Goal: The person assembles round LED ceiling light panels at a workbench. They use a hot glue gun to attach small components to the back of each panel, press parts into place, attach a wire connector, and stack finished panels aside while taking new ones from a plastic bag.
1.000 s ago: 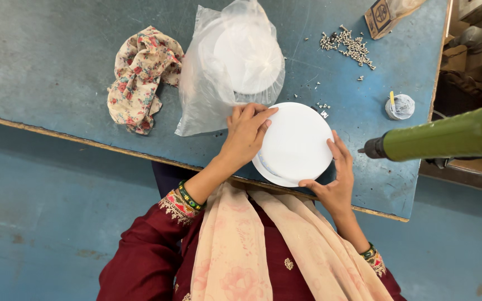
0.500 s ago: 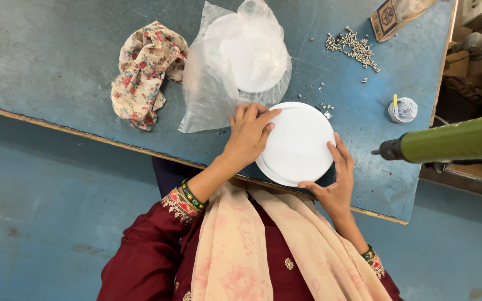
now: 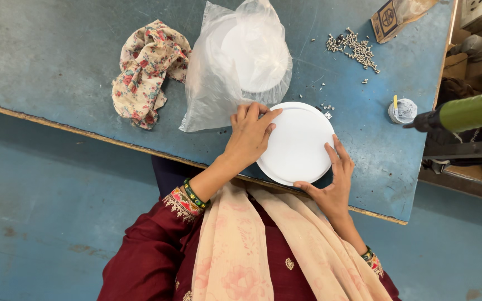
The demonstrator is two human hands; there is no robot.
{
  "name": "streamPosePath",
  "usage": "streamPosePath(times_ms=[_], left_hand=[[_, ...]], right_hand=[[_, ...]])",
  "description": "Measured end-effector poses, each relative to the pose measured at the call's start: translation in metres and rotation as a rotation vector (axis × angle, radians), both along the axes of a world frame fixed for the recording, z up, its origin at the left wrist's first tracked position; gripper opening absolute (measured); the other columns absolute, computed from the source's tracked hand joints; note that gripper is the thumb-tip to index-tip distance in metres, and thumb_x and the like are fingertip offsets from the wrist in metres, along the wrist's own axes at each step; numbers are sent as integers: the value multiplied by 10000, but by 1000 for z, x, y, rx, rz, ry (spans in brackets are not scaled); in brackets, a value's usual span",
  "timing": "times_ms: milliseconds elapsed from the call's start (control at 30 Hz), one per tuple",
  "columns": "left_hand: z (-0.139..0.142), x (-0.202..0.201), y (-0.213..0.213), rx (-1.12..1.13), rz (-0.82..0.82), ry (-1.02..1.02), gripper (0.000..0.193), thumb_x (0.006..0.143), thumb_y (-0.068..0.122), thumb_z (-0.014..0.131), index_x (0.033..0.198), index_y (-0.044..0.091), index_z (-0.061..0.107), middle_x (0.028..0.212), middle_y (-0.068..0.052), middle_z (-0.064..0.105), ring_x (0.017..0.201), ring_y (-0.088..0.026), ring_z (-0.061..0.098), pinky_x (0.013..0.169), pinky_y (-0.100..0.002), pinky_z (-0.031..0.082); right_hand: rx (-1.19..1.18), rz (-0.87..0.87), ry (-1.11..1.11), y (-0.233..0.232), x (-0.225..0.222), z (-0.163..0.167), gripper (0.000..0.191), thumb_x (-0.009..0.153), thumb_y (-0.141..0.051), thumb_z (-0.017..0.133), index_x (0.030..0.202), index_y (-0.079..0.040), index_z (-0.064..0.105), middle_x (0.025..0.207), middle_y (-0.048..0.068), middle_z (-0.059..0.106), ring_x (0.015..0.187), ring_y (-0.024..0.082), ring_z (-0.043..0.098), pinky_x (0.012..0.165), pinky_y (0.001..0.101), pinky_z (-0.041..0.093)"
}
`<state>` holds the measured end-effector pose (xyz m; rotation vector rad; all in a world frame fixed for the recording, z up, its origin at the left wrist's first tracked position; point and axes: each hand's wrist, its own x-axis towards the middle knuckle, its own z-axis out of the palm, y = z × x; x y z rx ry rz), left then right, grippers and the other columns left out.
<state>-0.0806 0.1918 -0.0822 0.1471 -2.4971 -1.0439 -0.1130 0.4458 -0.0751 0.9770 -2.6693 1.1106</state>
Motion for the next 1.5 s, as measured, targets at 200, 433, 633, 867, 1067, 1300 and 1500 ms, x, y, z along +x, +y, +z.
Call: streamPosePath(times_ms=[200, 433, 633, 867, 1067, 1300, 1500], left_hand=[[0, -1, 0, -11, 3, 14, 361, 975, 127, 643, 1335, 134, 676, 1216, -64, 554, 1142, -298, 426, 978, -480, 337], [3, -2, 1, -26, 19, 42, 352, 967, 144, 658, 1318, 135, 681, 1207, -67, 556, 1138, -309, 423, 989, -485, 335], [10, -4, -3, 55, 5, -65, 350, 959, 238, 668, 1294, 141, 700, 1166, -70, 564, 1115, -303, 429, 978, -503, 319], [17, -5, -13, 58, -44, -223, 338, 955, 310, 620, 1242, 166, 725, 1129, -48, 610, 1153, -285, 440, 1009, -510, 271], [16, -8, -12, -1, -38, -170, 329, 955, 259, 628, 1260, 167, 710, 1168, -60, 588, 1164, -295, 429, 991, -526, 265], [11, -6, -14, -47, -49, -111, 378, 919, 171, 672, 1296, 175, 677, 1178, -51, 573, 1169, -297, 437, 996, -518, 289], [11, -6, -12, -99, -37, -72, 379, 914, 164, 683, 1294, 165, 682, 1175, -53, 574, 1167, -299, 447, 997, -521, 288]], right_hand=[[13, 31, 26, -1, -4, 2, 1084, 638, -549, 894, 1510, -69, 464, 1674, 154, 335, 1482, 368, 322, 1206, 514, 295], [-3, 53, 60, 0, -13, 7, 1086, 638, -544, 894, 1513, -62, 467, 1641, 165, 398, 1471, 373, 376, 1218, 509, 324], [-105, 34, -44, 3, -15, 14, 1055, 716, -664, 793, 1534, -70, 490, 1587, 158, 500, 1462, 348, 455, 1213, 475, 393], [-224, -5, -219, 4, -11, 15, 1043, 794, -779, 711, 1538, -80, 498, 1556, 208, 495, 1489, 329, 452, 1222, 470, 381], [-148, 0, -191, 2, -12, 15, 1086, 722, -708, 777, 1570, -106, 465, 1571, 172, 477, 1497, 328, 406, 1161, 475, 441], [-20, 14, -35, -3, -11, 10, 1268, 576, -635, 868, 1583, -56, 359, 1586, 157, 436, 1441, 372, 363, 1163, 500, 381], [40, 71, 81, -2, -12, 11, 1117, 628, -598, 866, 1516, -58, 456, 1638, 147, 414, 1513, 400, 320, 1244, 536, 296]])
